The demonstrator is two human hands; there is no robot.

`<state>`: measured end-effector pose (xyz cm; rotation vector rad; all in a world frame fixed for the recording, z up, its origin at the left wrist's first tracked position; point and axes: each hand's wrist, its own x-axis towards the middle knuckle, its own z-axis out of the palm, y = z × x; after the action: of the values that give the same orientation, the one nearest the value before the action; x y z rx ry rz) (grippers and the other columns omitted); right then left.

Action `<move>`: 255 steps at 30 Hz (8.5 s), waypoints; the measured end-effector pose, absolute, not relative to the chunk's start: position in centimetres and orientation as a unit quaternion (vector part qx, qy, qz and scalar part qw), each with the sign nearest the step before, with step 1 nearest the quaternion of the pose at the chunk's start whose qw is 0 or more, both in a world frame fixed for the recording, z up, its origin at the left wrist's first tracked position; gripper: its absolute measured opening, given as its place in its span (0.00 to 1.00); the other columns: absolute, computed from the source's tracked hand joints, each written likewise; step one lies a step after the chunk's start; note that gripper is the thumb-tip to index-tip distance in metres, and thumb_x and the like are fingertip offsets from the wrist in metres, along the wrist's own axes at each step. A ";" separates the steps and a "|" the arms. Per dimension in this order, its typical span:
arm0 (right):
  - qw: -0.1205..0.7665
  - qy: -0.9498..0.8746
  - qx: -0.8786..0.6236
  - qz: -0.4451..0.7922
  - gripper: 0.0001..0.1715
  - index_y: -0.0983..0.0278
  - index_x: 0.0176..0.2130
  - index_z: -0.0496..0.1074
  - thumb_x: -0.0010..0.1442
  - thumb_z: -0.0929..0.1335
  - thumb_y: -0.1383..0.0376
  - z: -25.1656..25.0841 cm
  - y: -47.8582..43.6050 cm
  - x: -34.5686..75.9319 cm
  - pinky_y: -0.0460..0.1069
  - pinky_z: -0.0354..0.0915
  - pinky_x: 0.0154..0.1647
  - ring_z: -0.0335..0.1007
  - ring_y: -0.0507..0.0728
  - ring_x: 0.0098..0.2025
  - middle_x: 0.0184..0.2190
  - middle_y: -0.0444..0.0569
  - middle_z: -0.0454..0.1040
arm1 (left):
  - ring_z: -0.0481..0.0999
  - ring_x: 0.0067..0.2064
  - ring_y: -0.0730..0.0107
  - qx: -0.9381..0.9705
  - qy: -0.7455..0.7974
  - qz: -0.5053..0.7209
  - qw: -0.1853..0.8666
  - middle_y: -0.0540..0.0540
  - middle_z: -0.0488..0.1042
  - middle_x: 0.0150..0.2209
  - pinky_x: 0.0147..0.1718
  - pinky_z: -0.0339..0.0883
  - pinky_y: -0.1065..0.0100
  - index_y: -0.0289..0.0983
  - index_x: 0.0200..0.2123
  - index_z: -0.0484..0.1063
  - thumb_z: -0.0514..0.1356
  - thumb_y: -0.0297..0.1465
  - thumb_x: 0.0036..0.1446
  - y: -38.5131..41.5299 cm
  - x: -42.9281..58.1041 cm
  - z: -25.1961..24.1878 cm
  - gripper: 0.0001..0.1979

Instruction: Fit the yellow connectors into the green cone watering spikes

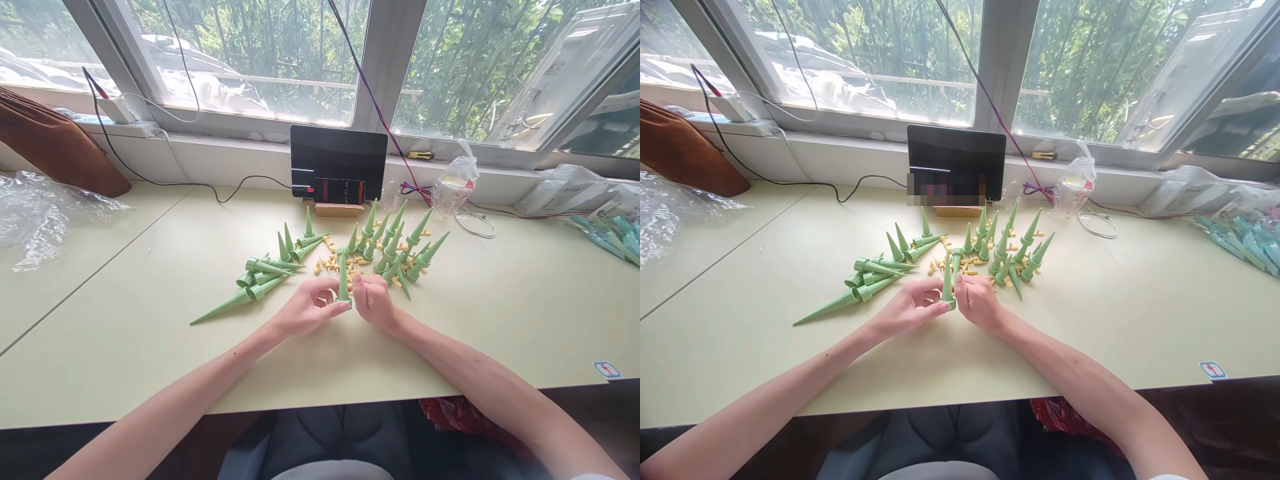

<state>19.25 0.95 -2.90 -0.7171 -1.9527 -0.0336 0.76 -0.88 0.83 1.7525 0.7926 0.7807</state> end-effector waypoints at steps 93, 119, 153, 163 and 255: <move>0.461 -0.712 -0.456 0.269 0.34 0.61 0.16 0.44 0.71 0.52 0.53 -2.3 0.5 17.9 0.47 0.44 0.18 0.41 0.47 0.16 0.12 0.39 0.46 | 0.70 0.26 0.80 0.839 0.286 0.430 0.174 0.44 0.74 0.44 0.29 0.70 0.72 0.41 0.50 0.74 0.61 0.28 0.63 0.0 0.7 -2.0 0.13; 0.480 -0.770 -0.396 0.141 0.30 0.60 0.19 0.43 0.73 0.51 0.60 -2.8 0.8 18.3 0.48 0.46 0.19 0.39 0.48 0.16 0.13 0.39 0.47 | 0.64 0.18 0.80 0.712 0.360 0.409 0.443 0.52 0.64 0.21 0.18 0.57 0.74 0.33 0.25 0.73 0.62 0.36 0.60 -0.7 1.0 0.4 0.14; 0.472 -0.778 -0.397 0.118 0.34 0.61 0.17 0.47 0.74 0.49 0.55 -2.6 1.0 18.9 0.49 0.45 0.21 0.41 0.49 0.18 0.14 0.41 0.49 | 0.70 0.24 0.78 0.739 0.345 0.345 0.465 0.47 0.75 0.36 0.25 0.69 0.72 0.36 0.44 0.74 0.61 0.35 0.61 -0.7 1.0 0.3 0.11; 0.453 -0.659 -0.490 0.346 0.36 0.60 0.13 0.48 0.71 0.55 0.56 -2.0 0.5 18.1 0.47 0.46 0.17 0.45 0.48 0.15 0.10 0.40 0.49 | 0.74 0.33 0.74 0.854 0.279 0.418 0.132 0.41 0.75 0.48 0.33 0.70 0.70 0.40 0.51 0.73 0.57 0.26 0.64 0.3 0.3 -1.9 0.14; 0.453 -0.816 -0.354 0.063 0.33 0.61 0.17 0.44 0.74 0.49 0.61 -3.0 0.9 19.1 0.49 0.45 0.20 0.41 0.48 0.16 0.13 0.40 0.49 | 0.65 0.20 0.78 0.586 0.344 0.295 0.672 0.52 0.67 0.18 0.20 0.58 0.74 0.34 0.24 0.70 0.63 0.44 0.58 -0.4 0.7 0.3 0.20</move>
<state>19.08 0.89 -2.97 -0.8741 -2.0139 0.1553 0.74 -0.38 0.27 1.3192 0.7743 0.6652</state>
